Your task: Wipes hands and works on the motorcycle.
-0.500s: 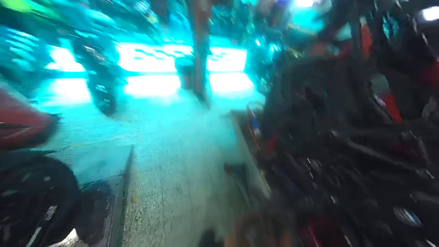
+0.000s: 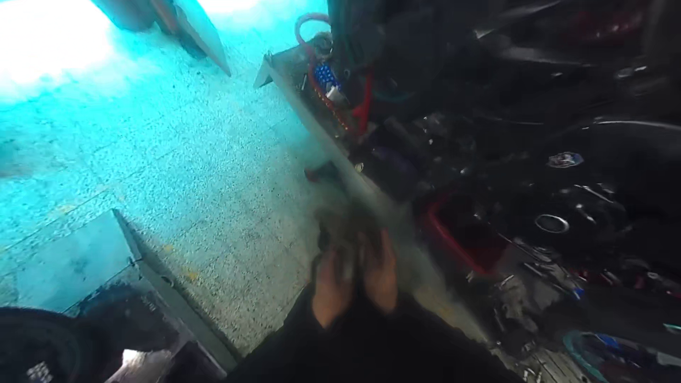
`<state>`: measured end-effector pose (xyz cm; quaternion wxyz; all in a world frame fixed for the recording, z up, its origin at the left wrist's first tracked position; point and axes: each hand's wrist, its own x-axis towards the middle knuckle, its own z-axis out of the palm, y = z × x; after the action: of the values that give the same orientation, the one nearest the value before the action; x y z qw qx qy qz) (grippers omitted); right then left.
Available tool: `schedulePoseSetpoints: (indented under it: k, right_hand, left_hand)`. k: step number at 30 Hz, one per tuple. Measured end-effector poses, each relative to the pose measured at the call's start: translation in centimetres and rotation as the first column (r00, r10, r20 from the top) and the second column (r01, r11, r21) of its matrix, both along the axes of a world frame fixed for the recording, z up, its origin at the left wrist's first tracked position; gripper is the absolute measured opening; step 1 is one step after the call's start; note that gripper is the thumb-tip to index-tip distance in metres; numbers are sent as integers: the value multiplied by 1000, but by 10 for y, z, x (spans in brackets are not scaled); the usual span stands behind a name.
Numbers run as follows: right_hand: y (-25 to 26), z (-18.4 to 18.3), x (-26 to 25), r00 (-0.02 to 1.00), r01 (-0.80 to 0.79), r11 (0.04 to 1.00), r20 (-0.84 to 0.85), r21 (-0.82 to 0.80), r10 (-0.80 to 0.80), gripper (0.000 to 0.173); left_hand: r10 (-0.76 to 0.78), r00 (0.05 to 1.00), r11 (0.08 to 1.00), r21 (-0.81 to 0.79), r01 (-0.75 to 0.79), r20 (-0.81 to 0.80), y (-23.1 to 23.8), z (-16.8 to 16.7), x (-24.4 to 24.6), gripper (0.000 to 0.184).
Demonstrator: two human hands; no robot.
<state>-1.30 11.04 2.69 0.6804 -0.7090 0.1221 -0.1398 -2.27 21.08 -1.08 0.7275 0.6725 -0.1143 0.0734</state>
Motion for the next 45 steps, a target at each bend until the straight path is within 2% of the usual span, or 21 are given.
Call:
schedulePoseSetpoints:
  k: [2,6,8,10,11,13,16,17,20,22,24,27,29,32,34,36,38,40,42,43,45]
  right_hand:
    - [4,-5,16,998,-11,995,-56,103,17,27]
    - [8,-10,54,965,-125,920,-170,372,199,36]
    - [4,-14,74,945,-194,871,-152,451,289,45]
    - [-3,-21,100,941,-263,849,-74,458,331,57]
    - [-8,-22,114,940,-297,857,-29,421,341,67]
    - [-21,-21,145,928,-360,885,20,295,371,82]
    - [-42,-12,181,897,-435,894,-35,105,440,82]
    - [-47,-10,191,891,-449,891,-45,72,452,81]
    - [-61,-12,220,909,-416,908,-1,44,416,78]
    - [-68,-14,239,920,-391,920,29,21,390,73]
    - [-67,-21,250,931,-358,928,44,-102,363,60]
    - [-63,-25,265,922,-333,885,86,-326,378,29]
    - [-61,-25,280,914,-342,849,67,-403,400,21]
    - [-48,-29,305,966,-243,933,16,-266,257,14]
    - [-30,-23,325,996,-85,983,-9,-166,85,18]
    - [-9,-15,340,1000,11,993,-2,-119,-11,23]
    - [12,-19,350,999,46,999,7,29,-46,26]
    - [26,-30,353,984,142,970,-133,198,-117,30]
    - [29,-38,351,916,273,946,-347,172,-201,39]
    - [27,-38,349,896,307,948,-361,83,-259,42]
    - [17,-24,346,912,350,933,-196,-86,-360,35]
  left_hand:
    - [-27,999,1000,12,27,-19,6,-4,10,46]
    - [-32,996,999,-22,30,-86,24,-7,41,58]
    - [-23,990,999,-31,19,-137,31,-6,60,57]
    - [24,983,998,-55,-35,-179,33,-7,84,45]
    - [71,977,993,-74,-88,-201,30,-9,94,37]
    - [116,964,978,-143,-153,-237,22,-9,118,31]
    - [56,956,966,-226,-125,-289,14,-1,155,46]
    - [39,958,973,-209,-101,-283,13,0,169,48]
    - [49,971,996,-61,-65,-233,8,-3,205,31]
    - [85,984,996,35,-80,-157,6,-5,230,18]
    - [140,984,989,60,-134,-108,4,-7,252,16]
    - [136,966,990,-8,-141,-221,6,-8,285,19]
    - [83,947,988,-101,-120,-311,9,-12,310,24]
    - [-45,947,986,-166,-9,-318,19,-21,344,20]
    - [-153,944,986,-115,124,-292,31,-20,365,34]
    - [-205,940,978,-101,184,-274,45,-16,386,32]
    - [-232,947,966,-169,197,-223,57,-20,413,27]
    - [-275,927,940,-274,204,-255,67,-22,436,34]
    - [-323,898,927,-292,236,-300,74,-19,450,31]
    - [-345,889,925,-271,267,-302,77,-16,456,26]
    - [-430,865,896,-243,373,-258,81,-15,466,27]
